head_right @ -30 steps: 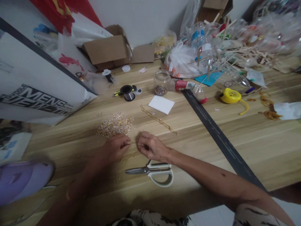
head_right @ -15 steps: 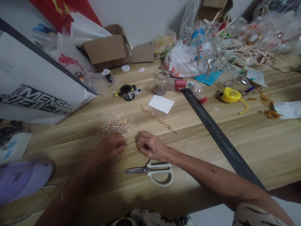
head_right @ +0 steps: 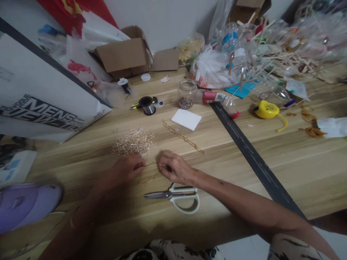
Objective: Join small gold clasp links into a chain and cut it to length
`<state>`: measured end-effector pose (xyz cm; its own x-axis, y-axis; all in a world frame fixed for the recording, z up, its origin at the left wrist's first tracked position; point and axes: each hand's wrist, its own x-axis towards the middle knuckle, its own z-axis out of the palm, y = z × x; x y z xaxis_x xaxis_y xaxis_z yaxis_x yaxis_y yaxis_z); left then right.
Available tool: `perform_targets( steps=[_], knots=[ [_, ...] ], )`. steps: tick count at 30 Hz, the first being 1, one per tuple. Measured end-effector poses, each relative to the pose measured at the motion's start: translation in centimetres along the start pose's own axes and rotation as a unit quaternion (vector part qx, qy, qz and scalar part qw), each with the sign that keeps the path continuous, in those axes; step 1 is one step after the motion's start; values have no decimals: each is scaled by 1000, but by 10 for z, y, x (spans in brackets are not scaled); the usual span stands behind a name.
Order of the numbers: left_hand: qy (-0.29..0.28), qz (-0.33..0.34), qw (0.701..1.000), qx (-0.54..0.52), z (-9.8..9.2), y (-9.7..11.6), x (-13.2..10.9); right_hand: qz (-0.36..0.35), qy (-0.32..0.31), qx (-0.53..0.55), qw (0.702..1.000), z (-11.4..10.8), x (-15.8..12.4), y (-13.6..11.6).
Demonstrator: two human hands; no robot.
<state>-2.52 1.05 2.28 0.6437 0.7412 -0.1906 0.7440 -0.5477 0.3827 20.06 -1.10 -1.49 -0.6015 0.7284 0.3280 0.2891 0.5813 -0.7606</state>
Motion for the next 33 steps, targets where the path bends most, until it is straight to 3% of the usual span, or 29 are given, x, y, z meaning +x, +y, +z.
perform_targets(
  steps=[13,20,33],
  knots=[
    [-5,0,1000,5,-2,2,1,3,2,4,1000,0,1,-1],
    [42,19,999,7,5,10,13,4,1,-4,1000,0,1,-1],
    [38,27,994,95,15,20,15,-3,2,-1,1000,2,0,3]
  ],
)
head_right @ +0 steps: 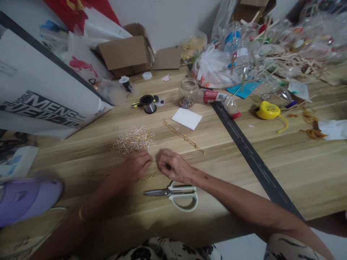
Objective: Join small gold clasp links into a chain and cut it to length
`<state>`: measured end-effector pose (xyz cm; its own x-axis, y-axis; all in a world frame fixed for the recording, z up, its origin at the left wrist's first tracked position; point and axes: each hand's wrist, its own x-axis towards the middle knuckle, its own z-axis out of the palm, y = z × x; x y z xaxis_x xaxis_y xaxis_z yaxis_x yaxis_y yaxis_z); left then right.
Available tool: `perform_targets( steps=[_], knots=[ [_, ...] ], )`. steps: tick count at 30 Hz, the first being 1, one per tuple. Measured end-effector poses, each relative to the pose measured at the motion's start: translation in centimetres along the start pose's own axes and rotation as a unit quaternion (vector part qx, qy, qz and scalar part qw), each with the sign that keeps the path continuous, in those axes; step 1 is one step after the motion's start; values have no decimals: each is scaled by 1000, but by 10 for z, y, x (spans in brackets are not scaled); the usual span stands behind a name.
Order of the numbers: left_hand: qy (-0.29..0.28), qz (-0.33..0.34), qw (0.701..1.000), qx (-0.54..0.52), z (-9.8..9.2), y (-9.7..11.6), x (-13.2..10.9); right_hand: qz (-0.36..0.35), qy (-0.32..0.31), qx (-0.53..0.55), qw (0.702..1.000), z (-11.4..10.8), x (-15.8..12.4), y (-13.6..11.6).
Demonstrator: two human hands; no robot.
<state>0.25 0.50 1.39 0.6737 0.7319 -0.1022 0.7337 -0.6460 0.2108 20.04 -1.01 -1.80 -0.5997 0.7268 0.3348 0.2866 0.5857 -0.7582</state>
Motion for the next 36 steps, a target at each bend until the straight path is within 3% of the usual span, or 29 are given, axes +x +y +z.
perform_targets(
  steps=[6,10,17,20,26,31,36],
  knots=[
    [-19,36,999,32,0,3,-1,1,2,2,1000,-1,0,-2],
    [-3,21,999,25,0,3,0,-1,6,2,1000,-1,0,-2],
    [57,-10,991,-124,8,-10,9,0,13,6,1000,-1,0,-2],
    [79,-56,965,-244,10,-14,14,4,14,14,1000,-1,0,-2],
    [63,-151,864,-475,12,-9,17,17,23,53,998,-2,1,0],
    [76,-165,822,-539,16,-3,17,54,35,118,991,-3,2,3],
    [107,-167,808,-555,20,0,18,78,44,157,983,-5,4,4]
  ],
)
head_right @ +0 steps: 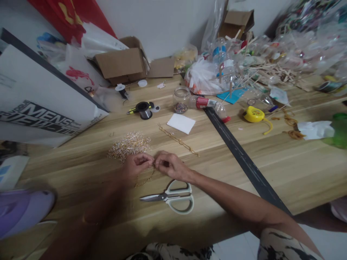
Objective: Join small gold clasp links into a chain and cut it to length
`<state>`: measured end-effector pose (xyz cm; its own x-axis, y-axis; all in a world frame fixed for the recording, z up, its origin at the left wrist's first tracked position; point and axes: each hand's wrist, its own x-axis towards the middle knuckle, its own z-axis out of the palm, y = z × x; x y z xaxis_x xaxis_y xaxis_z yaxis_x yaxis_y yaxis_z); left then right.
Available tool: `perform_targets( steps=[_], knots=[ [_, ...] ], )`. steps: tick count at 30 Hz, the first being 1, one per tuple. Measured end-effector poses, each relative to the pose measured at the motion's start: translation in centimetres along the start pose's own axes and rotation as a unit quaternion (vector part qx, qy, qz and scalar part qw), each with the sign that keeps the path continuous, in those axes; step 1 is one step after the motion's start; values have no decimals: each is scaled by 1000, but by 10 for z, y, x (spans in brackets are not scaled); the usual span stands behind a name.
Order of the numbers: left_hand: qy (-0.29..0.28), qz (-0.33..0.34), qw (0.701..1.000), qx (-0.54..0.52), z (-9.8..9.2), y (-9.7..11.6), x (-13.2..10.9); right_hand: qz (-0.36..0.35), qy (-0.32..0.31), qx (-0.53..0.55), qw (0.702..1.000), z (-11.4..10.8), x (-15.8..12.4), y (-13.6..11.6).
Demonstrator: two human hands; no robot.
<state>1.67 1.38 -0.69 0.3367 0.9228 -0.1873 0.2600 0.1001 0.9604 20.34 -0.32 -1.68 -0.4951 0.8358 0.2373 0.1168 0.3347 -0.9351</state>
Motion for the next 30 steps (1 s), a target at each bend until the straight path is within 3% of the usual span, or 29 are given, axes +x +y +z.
perform_targets(
  steps=[30],
  knots=[
    [25,179,973,145,8,1,-8,30,10,22,999,0,0,3]
  ],
)
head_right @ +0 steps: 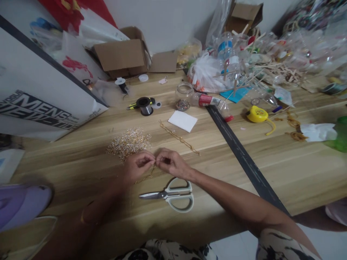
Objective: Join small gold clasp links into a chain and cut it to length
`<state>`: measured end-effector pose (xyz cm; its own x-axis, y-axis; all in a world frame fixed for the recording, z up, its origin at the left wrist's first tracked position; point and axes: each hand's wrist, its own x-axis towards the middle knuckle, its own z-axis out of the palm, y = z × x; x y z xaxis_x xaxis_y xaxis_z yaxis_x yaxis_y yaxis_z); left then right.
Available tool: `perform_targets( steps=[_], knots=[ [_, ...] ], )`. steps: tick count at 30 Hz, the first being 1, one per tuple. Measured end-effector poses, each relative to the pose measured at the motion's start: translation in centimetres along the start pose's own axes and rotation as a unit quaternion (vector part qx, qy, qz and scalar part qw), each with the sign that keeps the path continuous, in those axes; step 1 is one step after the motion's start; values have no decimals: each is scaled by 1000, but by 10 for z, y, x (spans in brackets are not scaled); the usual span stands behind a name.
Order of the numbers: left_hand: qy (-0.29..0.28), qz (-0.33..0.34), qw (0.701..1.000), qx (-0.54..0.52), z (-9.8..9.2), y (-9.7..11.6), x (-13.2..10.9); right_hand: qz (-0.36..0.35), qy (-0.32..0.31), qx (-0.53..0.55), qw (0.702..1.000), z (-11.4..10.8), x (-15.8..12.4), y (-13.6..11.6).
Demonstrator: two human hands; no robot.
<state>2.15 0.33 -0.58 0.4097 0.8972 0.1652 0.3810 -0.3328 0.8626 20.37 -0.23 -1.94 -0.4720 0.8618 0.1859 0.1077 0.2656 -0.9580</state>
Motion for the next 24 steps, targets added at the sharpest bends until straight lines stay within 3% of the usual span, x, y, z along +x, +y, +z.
perform_targets(
  steps=[6,24],
  knots=[
    [3,18,1000,15,-1,1,1,1,-1,-3,1000,0,0,1],
    [-1,-21,1000,6,-1,3,0,15,17,-20,1000,2,0,0]
  ],
)
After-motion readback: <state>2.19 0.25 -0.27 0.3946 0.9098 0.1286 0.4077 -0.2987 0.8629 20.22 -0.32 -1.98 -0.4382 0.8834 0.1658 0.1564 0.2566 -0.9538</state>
